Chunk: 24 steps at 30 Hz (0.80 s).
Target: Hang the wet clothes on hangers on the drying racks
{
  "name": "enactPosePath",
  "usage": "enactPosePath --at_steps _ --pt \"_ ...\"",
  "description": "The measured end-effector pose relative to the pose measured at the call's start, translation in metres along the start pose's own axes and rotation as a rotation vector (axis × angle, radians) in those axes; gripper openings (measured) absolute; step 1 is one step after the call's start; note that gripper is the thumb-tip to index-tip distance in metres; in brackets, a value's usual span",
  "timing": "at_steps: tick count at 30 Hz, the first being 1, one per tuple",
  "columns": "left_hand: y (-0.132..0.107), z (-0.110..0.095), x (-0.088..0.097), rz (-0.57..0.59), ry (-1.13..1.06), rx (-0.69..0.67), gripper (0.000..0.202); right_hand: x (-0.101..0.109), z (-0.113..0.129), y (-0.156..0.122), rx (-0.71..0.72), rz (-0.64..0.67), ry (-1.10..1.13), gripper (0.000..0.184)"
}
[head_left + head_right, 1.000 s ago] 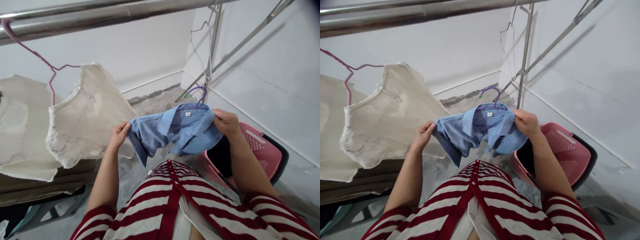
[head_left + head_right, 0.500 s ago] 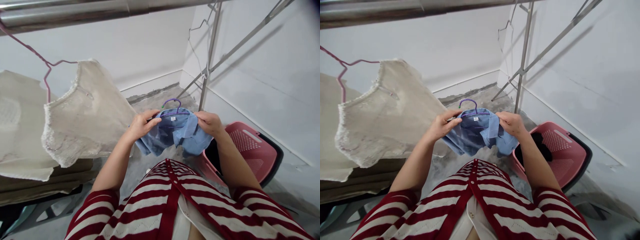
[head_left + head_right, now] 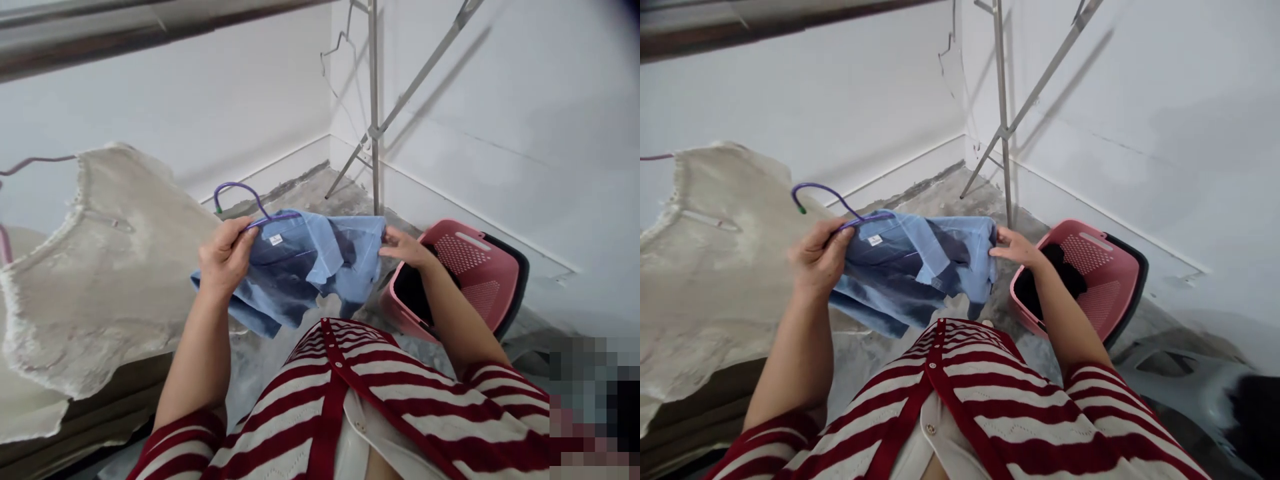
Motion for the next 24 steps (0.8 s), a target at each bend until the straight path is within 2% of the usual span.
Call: enactPosePath --at_steps 1,3,7,9,12,14,15,18,19,20,22,24 --pt "0.0 0.001 0.004 -0.009 0.0 0.005 0.019 -0.005 -0.011 -0.002 -0.059 0.009 0.053 0.046" --pt "0.0 0.002 0.01 -0.013 0.003 0.019 0.018 -0.006 -0.025 -0.005 -0.147 -0.095 0.137 0.034" --pt "-0.002 0.003 0.017 0.076 -0.015 0.018 0.015 0.023 -0.028 -0.011 -0.205 -0.47 0.221 0.027" --pt "-0.004 0.002 0.017 0.126 -0.045 0.005 0.014 0.034 -0.026 -0.012 -0.253 -0.515 0.171 0.028" --pt "-0.006 0.0 0.016 0.093 -0.096 0.008 0.014 0.038 -0.024 -0.011 -0.297 -0.364 -0.023 0.031" --pt "-0.005 -0.002 0.014 0.059 -0.104 0.014 0.014 0.039 -0.017 -0.01 -0.243 -0.291 -0.151 0.032" --pt "-0.004 -0.004 0.012 0.055 -0.099 0.009 0.015 0.041 -0.01 -0.009 -0.19 -0.308 -0.207 0.032" --pt "0.001 -0.012 0.001 0.096 -0.064 -0.031 0.017 0.046 0.03 -0.006 0.027 -0.397 -0.352 0.038" --pt "0.004 -0.015 -0.005 0.122 -0.059 -0.055 0.019 0.045 0.048 -0.003 0.104 -0.357 -0.392 0.038" --pt "0.008 -0.018 -0.011 0.158 -0.056 -0.08 0.021 0.042 0.066 0.001 0.172 -0.28 -0.422 0.037" --pt "0.015 -0.024 -0.025 0.221 -0.047 -0.122 0.024 0.03 0.096 0.011 0.254 -0.035 -0.49 0.029" --pt "0.024 -0.03 -0.034 0.232 -0.018 -0.147 0.027 0.018 0.114 0.02 0.282 0.126 -0.526 0.026"
Point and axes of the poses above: each hand's wrist, its own y-axis towards the middle knuckle, its own x-axis out of the back of the hand, z = x × y, the point moved 2 cm from there along y, towards the middle knuckle, and after that the axes turned 7 degrees about -y, right-handed, at the moved point
